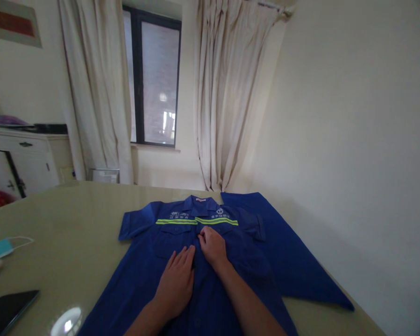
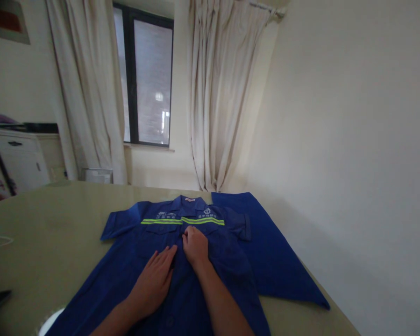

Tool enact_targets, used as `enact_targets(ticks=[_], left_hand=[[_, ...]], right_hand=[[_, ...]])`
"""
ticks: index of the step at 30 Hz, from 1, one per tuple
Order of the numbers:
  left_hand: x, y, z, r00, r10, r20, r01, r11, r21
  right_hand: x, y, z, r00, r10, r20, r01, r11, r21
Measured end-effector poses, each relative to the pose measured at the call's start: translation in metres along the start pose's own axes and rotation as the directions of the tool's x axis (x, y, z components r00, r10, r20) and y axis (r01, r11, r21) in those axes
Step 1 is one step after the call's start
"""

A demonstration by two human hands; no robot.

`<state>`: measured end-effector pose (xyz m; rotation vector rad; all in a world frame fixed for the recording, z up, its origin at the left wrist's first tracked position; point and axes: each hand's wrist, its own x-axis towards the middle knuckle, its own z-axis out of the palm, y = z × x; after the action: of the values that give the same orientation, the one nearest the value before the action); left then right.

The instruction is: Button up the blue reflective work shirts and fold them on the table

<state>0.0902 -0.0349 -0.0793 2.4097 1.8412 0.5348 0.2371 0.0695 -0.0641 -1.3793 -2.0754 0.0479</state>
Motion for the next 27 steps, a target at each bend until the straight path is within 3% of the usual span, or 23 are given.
enact_targets(ticks=[7,10,12,15,18,22,27], left_hand=[[0.03,-0.007,-0.002,0.999,-0.049,-0.014,0.05,0.996,0.077],[0.044,-0.015,-0.004,0.998,-0.069,-0.001,0.069,0.996,0.057],[0.049,-0.019,-0.007,0.998,-0.06,-0.003,0.06,0.998,0.027],[0.047,-0.021,-0.01,0.997,-0.019,-0.081,0.014,0.998,-0.065],[0.039,-0.016,-0.013,0.988,0.065,-0.142,-0.092,0.978,-0.189],[0.033,-0.006,-0.013,0.989,0.08,-0.125,-0.116,0.94,-0.321],[0.035,-0.001,-0.015,0.995,-0.062,-0.08,0.006,0.826,-0.564]], right_hand=[[0.006,-0.01,-0.01,0.99,-0.076,-0.118,0.08,0.996,0.03],[-0.014,-0.018,-0.02,0.987,-0.096,-0.127,0.108,0.989,0.096],[-0.037,-0.022,-0.025,0.996,-0.072,-0.049,0.077,0.989,0.124],[-0.072,-0.025,-0.031,0.996,-0.041,0.076,0.033,0.994,0.104],[-0.09,-0.025,-0.037,0.993,-0.024,0.115,0.015,0.997,0.077],[-0.083,-0.022,-0.037,0.991,-0.013,0.131,0.007,0.999,0.043],[-0.073,-0.015,-0.033,0.989,-0.139,0.049,0.144,0.982,-0.121]])
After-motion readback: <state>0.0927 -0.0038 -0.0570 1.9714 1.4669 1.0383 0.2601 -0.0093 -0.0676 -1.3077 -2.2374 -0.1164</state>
